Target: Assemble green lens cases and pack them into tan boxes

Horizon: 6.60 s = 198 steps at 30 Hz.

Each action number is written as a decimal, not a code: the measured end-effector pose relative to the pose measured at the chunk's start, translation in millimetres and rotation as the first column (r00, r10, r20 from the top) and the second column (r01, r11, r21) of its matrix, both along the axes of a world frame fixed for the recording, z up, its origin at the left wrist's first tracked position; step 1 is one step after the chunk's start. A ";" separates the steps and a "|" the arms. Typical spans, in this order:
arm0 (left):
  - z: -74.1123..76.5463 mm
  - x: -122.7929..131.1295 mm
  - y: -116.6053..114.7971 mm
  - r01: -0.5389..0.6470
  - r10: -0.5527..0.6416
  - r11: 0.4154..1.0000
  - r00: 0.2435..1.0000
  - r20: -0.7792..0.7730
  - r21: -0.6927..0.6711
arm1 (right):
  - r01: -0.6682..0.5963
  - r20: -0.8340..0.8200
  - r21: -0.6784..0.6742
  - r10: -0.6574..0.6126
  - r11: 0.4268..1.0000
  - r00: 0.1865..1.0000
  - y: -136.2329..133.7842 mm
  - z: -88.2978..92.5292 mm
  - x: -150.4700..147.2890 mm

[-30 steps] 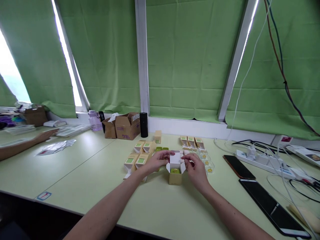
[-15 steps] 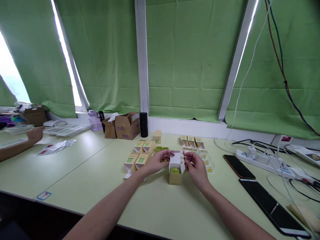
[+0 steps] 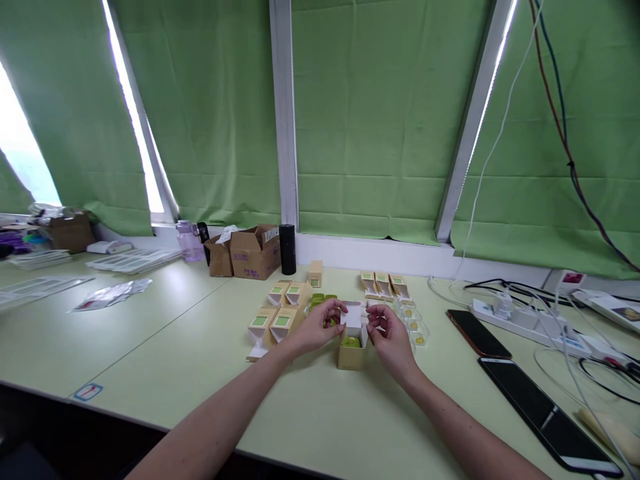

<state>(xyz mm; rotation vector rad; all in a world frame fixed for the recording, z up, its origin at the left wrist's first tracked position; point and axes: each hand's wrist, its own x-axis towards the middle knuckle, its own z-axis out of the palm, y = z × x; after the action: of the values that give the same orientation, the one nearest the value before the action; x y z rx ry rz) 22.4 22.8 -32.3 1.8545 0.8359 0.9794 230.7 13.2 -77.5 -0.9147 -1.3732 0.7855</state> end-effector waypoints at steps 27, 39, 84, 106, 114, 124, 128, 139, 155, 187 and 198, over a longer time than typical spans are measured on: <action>-3.3 11.5 -9.2 -0.134 0.148 0.980 0.985 -0.090 0.150 | -0.041 0.109 -0.067 0.048 0.997 0.993 -6.9 -0.2 -10.2; -4.8 12.6 -12.3 -0.171 0.192 0.956 0.979 -0.068 0.237 | -0.044 0.146 -0.027 0.047 0.999 0.988 -2.5 -3.8 -11.5; 26.0 -8.5 -21.9 0.070 0.135 0.827 0.938 -0.318 0.557 | -0.064 0.477 0.360 -0.125 0.931 0.870 -26.4 14.5 1.9; 12.1 -8.9 -14.8 0.145 0.174 0.744 0.901 -0.398 0.653 | -0.119 0.563 0.516 -0.231 0.848 0.794 -25.5 13.6 4.4; 7.3 -7.1 -12.4 0.162 0.185 0.619 0.921 -0.343 0.768 | -0.126 0.518 0.591 -0.255 0.797 0.816 -24.5 11.1 4.2; 9.0 -6.4 -13.9 0.178 0.203 0.620 0.905 -0.375 0.764 | -0.148 0.525 0.601 -0.248 0.785 0.814 -26.3 14.1 4.0; 10.4 -5.5 -15.6 0.166 0.206 0.615 0.910 -0.361 0.771 | -0.155 0.523 0.608 -0.245 0.779 0.816 -25.9 13.2 3.9; 7.4 -4.0 -15.8 0.164 0.200 0.608 0.915 -0.350 0.777 | -0.183 0.550 0.597 -0.232 0.781 0.802 -24.1 10.1 5.8; 3.8 -2.0 -7.4 -0.043 0.476 0.680 0.785 -0.397 0.732 | -0.306 0.711 0.534 -0.224 0.788 0.667 -19.6 26.1 24.1; 2.4 -1.8 -6.0 -0.060 0.470 0.696 0.792 -0.390 0.716 | -0.205 0.718 0.556 -0.340 0.806 0.608 -9.4 18.9 26.4; 3.3 -5.0 -7.2 -0.209 0.475 0.639 0.864 -0.166 0.740 | -0.013 0.568 0.663 -0.492 0.748 0.660 -4.8 16.2 25.1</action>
<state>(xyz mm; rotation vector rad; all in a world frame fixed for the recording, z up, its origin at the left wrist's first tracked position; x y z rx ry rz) 17.4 15.6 -29.1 2.6553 1.1795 1.3722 255.7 8.5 -61.3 -0.8683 -1.9589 -0.3527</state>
